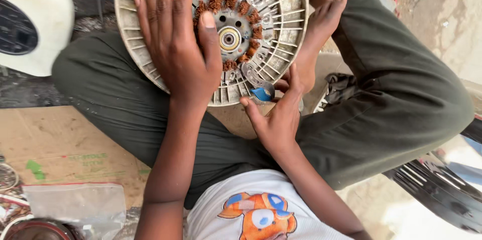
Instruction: The person sits on the floor and uses pliers to remove copper wire coils from the slots of a motor stator. They repeatedly pull and twist the wire, placing the removed copper into a nearby metal cup.
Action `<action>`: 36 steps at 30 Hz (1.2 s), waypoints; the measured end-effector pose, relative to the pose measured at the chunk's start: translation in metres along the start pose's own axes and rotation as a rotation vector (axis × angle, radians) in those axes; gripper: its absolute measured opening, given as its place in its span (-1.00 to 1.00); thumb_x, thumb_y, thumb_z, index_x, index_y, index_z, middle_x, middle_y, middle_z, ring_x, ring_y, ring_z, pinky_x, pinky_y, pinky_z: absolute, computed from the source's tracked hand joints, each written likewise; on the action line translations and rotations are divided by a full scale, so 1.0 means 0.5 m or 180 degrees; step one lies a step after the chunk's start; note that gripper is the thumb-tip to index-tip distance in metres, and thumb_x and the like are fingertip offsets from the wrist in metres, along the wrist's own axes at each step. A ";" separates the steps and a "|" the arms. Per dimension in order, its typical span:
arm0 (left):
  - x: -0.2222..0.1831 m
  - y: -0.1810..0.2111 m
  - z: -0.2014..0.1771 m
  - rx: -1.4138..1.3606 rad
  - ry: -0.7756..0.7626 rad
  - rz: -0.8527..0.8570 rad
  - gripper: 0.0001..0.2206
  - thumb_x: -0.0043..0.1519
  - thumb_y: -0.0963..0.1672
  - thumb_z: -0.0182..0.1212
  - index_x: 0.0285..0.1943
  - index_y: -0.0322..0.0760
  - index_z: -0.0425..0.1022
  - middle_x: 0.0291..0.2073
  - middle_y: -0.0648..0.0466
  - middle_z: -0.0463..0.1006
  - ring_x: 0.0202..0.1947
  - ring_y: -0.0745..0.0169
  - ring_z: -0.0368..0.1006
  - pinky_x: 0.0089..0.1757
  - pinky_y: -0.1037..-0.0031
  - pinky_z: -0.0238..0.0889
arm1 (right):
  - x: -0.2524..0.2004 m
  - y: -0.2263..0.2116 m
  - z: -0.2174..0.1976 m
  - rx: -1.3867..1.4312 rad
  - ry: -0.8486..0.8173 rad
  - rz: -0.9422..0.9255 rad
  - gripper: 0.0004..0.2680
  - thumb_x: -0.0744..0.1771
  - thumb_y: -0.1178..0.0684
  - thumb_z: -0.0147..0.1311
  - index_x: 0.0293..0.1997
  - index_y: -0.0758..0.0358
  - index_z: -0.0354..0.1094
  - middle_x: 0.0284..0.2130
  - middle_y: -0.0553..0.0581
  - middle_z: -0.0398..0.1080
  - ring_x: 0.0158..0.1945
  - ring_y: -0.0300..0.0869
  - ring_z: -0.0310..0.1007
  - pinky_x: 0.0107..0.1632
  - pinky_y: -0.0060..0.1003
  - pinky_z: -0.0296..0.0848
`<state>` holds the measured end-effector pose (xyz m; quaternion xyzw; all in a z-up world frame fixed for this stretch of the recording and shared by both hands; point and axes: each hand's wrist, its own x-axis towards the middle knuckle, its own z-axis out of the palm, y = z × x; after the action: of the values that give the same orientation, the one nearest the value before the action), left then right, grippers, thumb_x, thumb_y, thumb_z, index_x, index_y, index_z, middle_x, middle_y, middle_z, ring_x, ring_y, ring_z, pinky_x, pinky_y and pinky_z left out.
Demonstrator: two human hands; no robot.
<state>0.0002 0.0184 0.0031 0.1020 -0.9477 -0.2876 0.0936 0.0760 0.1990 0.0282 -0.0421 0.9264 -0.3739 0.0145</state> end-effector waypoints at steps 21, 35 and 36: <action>-0.009 -0.021 0.043 -0.0111 0.0135 0.0047 -0.49 0.57 0.07 -0.29 0.60 -0.18 0.27 0.61 0.00 0.13 0.61 -0.02 -0.03 0.53 -0.05 -0.36 | -0.010 0.048 -0.038 0.1488 -0.0316 0.1176 -0.83 0.36 0.10 0.21 -0.12 0.34 0.29 -0.44 0.10 0.34 -0.41 -0.25 0.31 -0.33 -0.31 0.33; -0.003 0.021 0.028 -0.0202 0.0089 -0.0056 -0.43 0.57 0.10 -0.31 0.57 -0.28 0.33 0.55 -0.04 0.17 0.61 -0.02 0.00 0.53 -0.04 -0.32 | -0.021 0.077 -0.032 0.3112 -0.0648 0.1940 -0.73 0.28 0.08 0.39 -0.21 0.26 0.22 -0.46 -0.13 0.26 -0.37 -0.48 0.18 -0.30 -0.50 0.23; -0.003 0.022 0.027 -0.0176 0.0095 -0.0045 -0.43 0.57 0.10 -0.30 0.56 -0.29 0.33 0.56 -0.05 0.18 0.62 -0.04 0.01 0.52 -0.04 -0.31 | -0.026 0.075 -0.028 0.3169 -0.0770 0.2088 -0.76 0.28 0.09 0.38 -0.24 0.26 0.26 -0.48 -0.12 0.27 -0.39 -0.47 0.19 -0.33 -0.48 0.23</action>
<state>-0.0029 0.0346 -0.0020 0.1104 -0.9372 -0.3127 0.1084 0.0855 0.2365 0.0123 0.2152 0.5968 -0.7307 0.2521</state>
